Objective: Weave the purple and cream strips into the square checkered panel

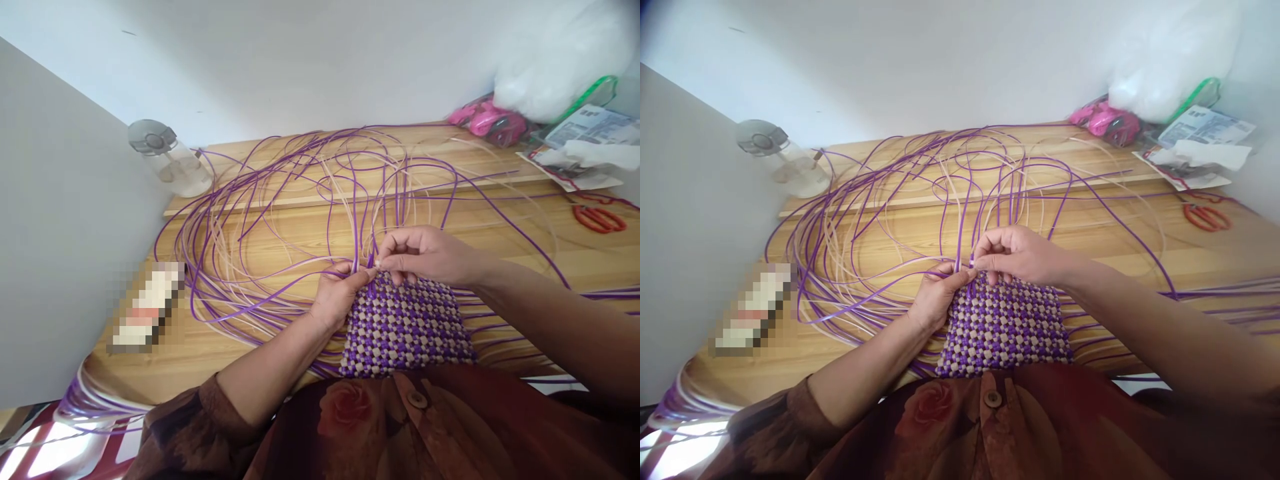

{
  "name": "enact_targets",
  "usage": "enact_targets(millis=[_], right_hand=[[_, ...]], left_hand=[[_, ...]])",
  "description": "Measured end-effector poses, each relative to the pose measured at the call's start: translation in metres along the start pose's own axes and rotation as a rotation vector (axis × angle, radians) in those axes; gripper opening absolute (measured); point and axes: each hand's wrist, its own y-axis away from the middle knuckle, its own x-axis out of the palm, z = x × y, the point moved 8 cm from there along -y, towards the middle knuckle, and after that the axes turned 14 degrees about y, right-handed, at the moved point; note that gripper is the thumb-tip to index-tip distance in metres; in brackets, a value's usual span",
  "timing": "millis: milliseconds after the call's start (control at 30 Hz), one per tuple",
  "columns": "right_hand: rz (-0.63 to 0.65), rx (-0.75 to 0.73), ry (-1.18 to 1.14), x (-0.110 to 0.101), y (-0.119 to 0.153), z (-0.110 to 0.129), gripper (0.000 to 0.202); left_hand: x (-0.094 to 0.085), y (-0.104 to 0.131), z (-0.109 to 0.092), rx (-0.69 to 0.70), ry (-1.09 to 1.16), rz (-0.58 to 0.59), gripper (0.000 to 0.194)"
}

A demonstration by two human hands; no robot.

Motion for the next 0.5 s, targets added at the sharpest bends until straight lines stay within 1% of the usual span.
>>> enact_targets(millis=[67,100,167,233,300,367,433,500], right_hand=[[-0.087,0.076,0.016,-0.006,-0.005,-0.013,0.029],[-0.108,0.107,0.014,-0.008,-0.007,-0.018,0.029],[-0.128,0.139,0.009,-0.010,-0.010,-0.026,0.030],[-0.122,0.138,0.010,-0.009,-0.013,-0.028,0.030],[-0.100,0.135,0.036,-0.007,-0.016,-0.024,0.031],[-0.074,0.132,0.118,-0.006,-0.018,-0.017,0.031],[-0.064,0.099,0.278,-0.006,-0.019,-0.005,0.028],[-0.085,0.018,0.490,-0.004,-0.020,0.008,0.024]], left_hand=[[0.000,0.000,0.001,-0.005,0.013,0.002,0.027],[0.000,0.000,0.001,-0.006,0.018,0.003,0.026],[0.000,0.000,0.001,-0.001,0.018,0.005,0.026],[0.000,0.000,0.001,0.005,0.007,0.013,0.025],[0.000,-0.001,0.001,0.010,-0.008,0.021,0.025],[-0.001,-0.002,0.001,0.014,-0.015,0.022,0.026],[-0.001,-0.003,0.001,0.015,-0.003,0.035,0.025],[0.000,-0.004,0.003,0.007,0.020,0.054,0.024]])
